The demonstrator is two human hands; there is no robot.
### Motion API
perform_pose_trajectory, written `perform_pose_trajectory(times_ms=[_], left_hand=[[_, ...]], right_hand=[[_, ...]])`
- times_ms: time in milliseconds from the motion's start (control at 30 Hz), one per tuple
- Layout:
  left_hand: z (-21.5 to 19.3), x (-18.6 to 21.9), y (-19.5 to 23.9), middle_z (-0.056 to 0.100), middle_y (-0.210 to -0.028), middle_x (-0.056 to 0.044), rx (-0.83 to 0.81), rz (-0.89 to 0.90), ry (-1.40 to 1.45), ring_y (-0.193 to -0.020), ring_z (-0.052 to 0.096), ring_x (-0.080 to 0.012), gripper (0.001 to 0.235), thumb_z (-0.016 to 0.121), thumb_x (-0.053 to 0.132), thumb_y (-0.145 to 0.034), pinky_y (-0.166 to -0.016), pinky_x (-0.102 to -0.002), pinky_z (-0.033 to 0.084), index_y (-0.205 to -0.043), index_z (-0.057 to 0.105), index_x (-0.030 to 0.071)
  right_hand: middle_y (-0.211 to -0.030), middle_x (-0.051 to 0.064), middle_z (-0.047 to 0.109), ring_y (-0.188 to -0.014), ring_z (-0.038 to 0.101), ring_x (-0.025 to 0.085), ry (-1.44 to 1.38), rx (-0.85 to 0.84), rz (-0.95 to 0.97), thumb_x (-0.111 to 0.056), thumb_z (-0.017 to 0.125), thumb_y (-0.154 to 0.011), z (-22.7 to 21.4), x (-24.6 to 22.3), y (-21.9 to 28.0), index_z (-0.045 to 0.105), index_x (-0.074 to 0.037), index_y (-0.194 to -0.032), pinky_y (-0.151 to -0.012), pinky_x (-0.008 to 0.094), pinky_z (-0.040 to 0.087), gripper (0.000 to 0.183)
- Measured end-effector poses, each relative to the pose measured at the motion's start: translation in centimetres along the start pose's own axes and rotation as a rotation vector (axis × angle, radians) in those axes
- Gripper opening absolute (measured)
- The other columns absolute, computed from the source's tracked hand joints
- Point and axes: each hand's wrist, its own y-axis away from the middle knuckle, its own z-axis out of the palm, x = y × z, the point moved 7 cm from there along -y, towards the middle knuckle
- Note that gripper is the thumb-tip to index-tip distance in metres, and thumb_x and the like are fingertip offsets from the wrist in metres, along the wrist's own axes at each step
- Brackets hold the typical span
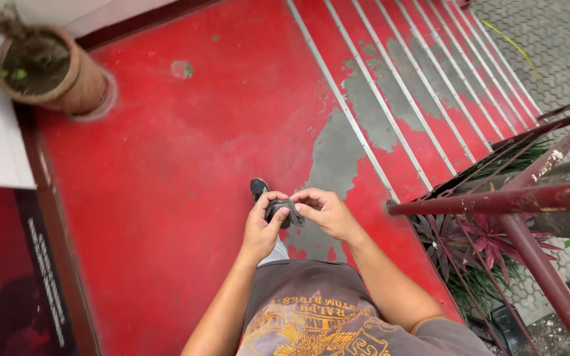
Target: The person carries a rag down a flight of stairs to an outdoor sink and washes it under a running faucet.
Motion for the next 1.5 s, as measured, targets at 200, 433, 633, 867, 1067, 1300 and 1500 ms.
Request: perform_pose_trajectory(times_ms=[200, 433, 633, 867, 1067, 1300, 1500], left_hand=[[-4.6, 4.2, -15.3, 0.062, -0.107, -0.001, -0.117, 0.125, -0.084, -0.097, 0.058, -0.0066, 0.021, 0.061, 0.011, -0.101, -0.083, -0.023, 0.052, -0.121, 0.058, 0.007], [-7.2, 10.1, -29.4, 0.057, -0.108, 0.002, -0.303, 0.016, -0.043, -0.076, 0.053, -0.0107, 0.017, 0.069, 0.010, -0.094, -0.060, -0.027, 0.045, -0.108, 0.060, 0.006], [-7.0, 10.3, -39.5, 0.058, -0.106, -0.002, -0.459, 0.313, -0.154, -0.088, 0.055, -0.0099, 0.017, 0.076, 0.005, -0.097, -0.073, -0.025, 0.047, -0.109, 0.065, 0.005], [2.4, 7.9, -52.7, 0.060, -0.080, 0.001, -0.542, -0.248, -0.134, -0.066, 0.054, -0.0078, 0.025, 0.072, 0.012, -0.090, -0.057, -0.025, 0.046, -0.112, 0.060, 0.009], [9.8, 7.3, -59.8, 0.066, -0.085, -0.001, -0.750, -0.149, -0.315, -0.077, 0.060, -0.0072, 0.020, 0.078, 0.011, -0.090, -0.068, -0.025, 0.052, -0.104, 0.065, 0.003], [15.9, 5.4, -70.9, 0.066, -0.086, 0.001, -0.890, -0.237, -0.197, -0.077, 0.059, -0.0064, 0.020, 0.077, 0.006, -0.088, -0.068, -0.025, 0.051, -0.103, 0.064, 0.003], [19.7, 5.8, -84.1, 0.064, -0.089, 0.002, -1.029, -0.125, -0.167, -0.079, 0.055, -0.0054, 0.020, 0.077, 0.007, -0.091, -0.069, -0.024, 0.048, -0.106, 0.065, 0.003]], right_hand=[[-0.099, 0.002, 0.072, -0.092, 0.067, 0.008, 0.086, 0.158, -0.062, -0.008, 0.064, -0.099, -2.7, -3.5, -14.9, 0.069, 0.002, -0.111, -0.081, 0.028, 0.056, 0.016], [-0.098, 0.000, 0.073, -0.088, 0.067, 0.006, 0.108, 0.224, -0.001, -0.015, 0.061, -0.098, -4.1, -10.4, -26.0, 0.070, -0.003, -0.117, -0.078, 0.025, 0.056, 0.024], [-0.095, 0.001, 0.070, -0.087, 0.064, 0.007, -0.076, 0.182, 0.024, -0.014, 0.067, -0.101, -10.5, -9.8, -32.8, 0.070, -0.001, -0.112, -0.079, 0.026, 0.054, 0.018], [-0.091, 0.002, 0.069, -0.082, 0.064, 0.009, -0.089, 0.197, 0.034, -0.014, 0.066, -0.099, -23.0, -13.8, -37.3, 0.067, -0.003, -0.106, -0.075, 0.028, 0.054, 0.013], [-0.092, 0.000, 0.065, -0.087, 0.061, 0.007, -0.111, 0.298, 0.007, -0.014, 0.064, -0.102, -31.0, -16.4, -37.2, 0.064, -0.003, -0.102, -0.080, 0.027, 0.051, 0.012], [-0.094, -0.001, 0.067, -0.090, 0.063, 0.009, -0.231, 0.428, -0.020, -0.019, 0.064, -0.102, -40.3, -18.0, -41.5, 0.065, -0.004, -0.102, -0.085, 0.029, 0.053, 0.015], [-0.096, 0.002, 0.068, -0.091, 0.066, 0.013, -0.409, 0.581, -0.059, -0.015, 0.063, -0.098, -48.2, -20.5, -49.9, 0.065, -0.005, -0.103, -0.084, 0.033, 0.055, 0.012]])
